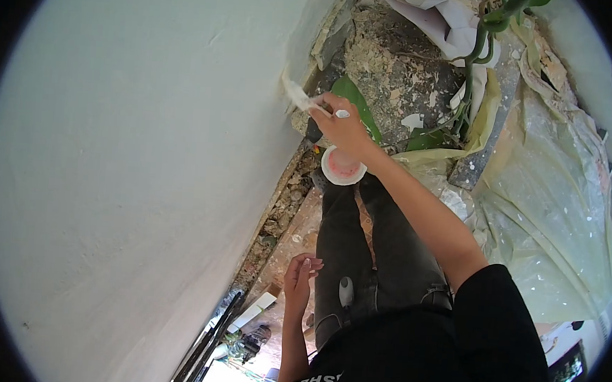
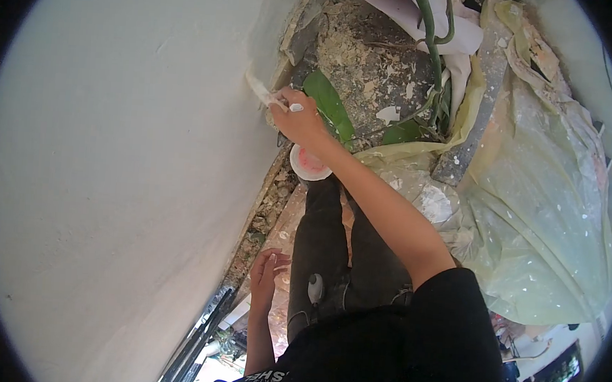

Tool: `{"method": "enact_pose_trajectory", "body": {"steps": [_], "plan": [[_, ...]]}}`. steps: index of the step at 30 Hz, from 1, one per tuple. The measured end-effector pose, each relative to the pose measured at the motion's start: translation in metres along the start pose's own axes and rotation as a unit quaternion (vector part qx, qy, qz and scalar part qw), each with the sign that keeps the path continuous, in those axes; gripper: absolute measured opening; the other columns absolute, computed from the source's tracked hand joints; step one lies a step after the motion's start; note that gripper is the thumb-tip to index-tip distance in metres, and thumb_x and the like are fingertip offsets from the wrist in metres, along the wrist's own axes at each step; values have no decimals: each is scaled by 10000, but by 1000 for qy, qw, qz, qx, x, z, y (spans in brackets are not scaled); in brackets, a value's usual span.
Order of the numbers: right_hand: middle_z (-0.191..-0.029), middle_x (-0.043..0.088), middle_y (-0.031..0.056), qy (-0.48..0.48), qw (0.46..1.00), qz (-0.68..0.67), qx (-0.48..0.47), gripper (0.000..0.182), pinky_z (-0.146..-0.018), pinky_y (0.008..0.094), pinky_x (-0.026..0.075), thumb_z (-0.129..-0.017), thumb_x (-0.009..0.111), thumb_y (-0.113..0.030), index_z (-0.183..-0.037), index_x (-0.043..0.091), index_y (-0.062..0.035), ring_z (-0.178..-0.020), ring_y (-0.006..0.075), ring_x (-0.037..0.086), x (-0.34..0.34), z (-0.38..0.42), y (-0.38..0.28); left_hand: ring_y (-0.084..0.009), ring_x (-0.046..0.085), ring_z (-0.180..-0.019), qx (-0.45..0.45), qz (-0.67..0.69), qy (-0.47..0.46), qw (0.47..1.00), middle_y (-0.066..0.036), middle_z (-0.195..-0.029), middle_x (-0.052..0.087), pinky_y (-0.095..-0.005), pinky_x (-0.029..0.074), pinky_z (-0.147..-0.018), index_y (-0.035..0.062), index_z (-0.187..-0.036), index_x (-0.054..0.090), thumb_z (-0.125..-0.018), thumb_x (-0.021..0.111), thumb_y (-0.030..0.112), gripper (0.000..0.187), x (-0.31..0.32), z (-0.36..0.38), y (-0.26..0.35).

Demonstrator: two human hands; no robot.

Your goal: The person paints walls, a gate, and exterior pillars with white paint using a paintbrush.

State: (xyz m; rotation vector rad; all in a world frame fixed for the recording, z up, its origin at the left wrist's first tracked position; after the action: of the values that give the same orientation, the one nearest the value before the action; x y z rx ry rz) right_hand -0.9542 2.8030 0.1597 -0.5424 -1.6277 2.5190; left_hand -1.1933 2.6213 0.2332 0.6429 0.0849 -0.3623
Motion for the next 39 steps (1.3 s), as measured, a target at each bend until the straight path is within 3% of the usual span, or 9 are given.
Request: {"method": "enact_pose_trajectory", "body": {"steps": [2,10,14,17,20,26,28,32,39], "plan": [[-565,504,47,-4,1000,-26,-17,165,-416,249,324,-771,529,-187,-811,548,-29,-467,112,424,1,-4,10,-158,556,-819,5,-1,9,1000,-94,-880,563,-263,432,-697,30,-980,499,-869,391,169,208,-6,2,1],[-520,429,34,-14,943,-224,246,138,-320,236,223,-786,473,-118,-686,470,-22,-377,85,337,-8,-30,33,-158,556,-819,12,8,37,999,-94,-878,563,-263,436,-692,28,-992,497,-867,394,165,212,-18,6,-11],[-552,443,45,-63,939,-229,248,103,-317,232,220,-780,487,-112,-729,460,-28,-391,80,348,23,-48,41,-158,557,-822,17,14,19,1000,-93,-876,563,-263,436,-692,29,-988,499,-869,395,171,212,-10,9,-12],[-562,449,46,57,965,-187,173,101,-313,230,214,-780,493,-116,-782,457,-21,-392,79,344,23,-41,28,-160,557,-823,11,18,21,1000,-91,-875,563,-263,435,-693,31,-984,498,-869,397,175,211,-11,12,-11],[-532,440,34,2,929,-319,186,111,-312,230,215,-789,491,-129,-795,459,-23,-381,80,331,-13,-5,-2,-163,558,-822,14,29,22,999,-91,-881,562,-262,432,-697,31,-985,493,-869,398,182,213,-15,14,-20],[-518,434,37,-44,982,-69,173,97,-317,229,208,-786,470,-115,-802,459,-21,-367,90,323,22,-56,58,-141,553,-810,13,41,47,998,-74,-862,570,-252,418,-680,26,-979,494,-871,392,156,197,-18,13,-23],[-510,431,39,-26,945,-202,257,89,-319,232,203,-784,463,-106,-810,456,-21,-359,96,316,24,-51,22,-138,553,-804,14,44,45,998,-73,-862,572,-251,417,-680,27,-977,495,-871,394,160,198,-17,15,-24],[-559,452,39,-56,924,-344,154,99,-322,211,205,-790,473,-116,-765,478,-20,-379,65,317,-7,-12,-8,-162,556,-831,-4,44,39,998,-89,-886,563,-270,432,-708,35,-998,492,-872,387,179,218,-20,18,-30],[-553,443,30,31,956,-173,236,135,-319,218,195,-813,454,-104,-710,477,-21,-378,63,297,0,-37,44,-147,554,-812,3,45,41,998,-79,-866,569,-253,422,-691,31,-983,495,-872,392,171,206,-18,12,-27]]}}
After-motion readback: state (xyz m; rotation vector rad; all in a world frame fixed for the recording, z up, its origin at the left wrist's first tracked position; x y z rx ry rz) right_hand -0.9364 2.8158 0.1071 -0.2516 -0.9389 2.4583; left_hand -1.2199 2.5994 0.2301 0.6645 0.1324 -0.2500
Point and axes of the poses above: each hand's wrist, its own z-axis away from the middle knuckle, its own x-axis out of the palm, y = z × x, the point moved 4 cm from there along -z, towards the middle knuckle
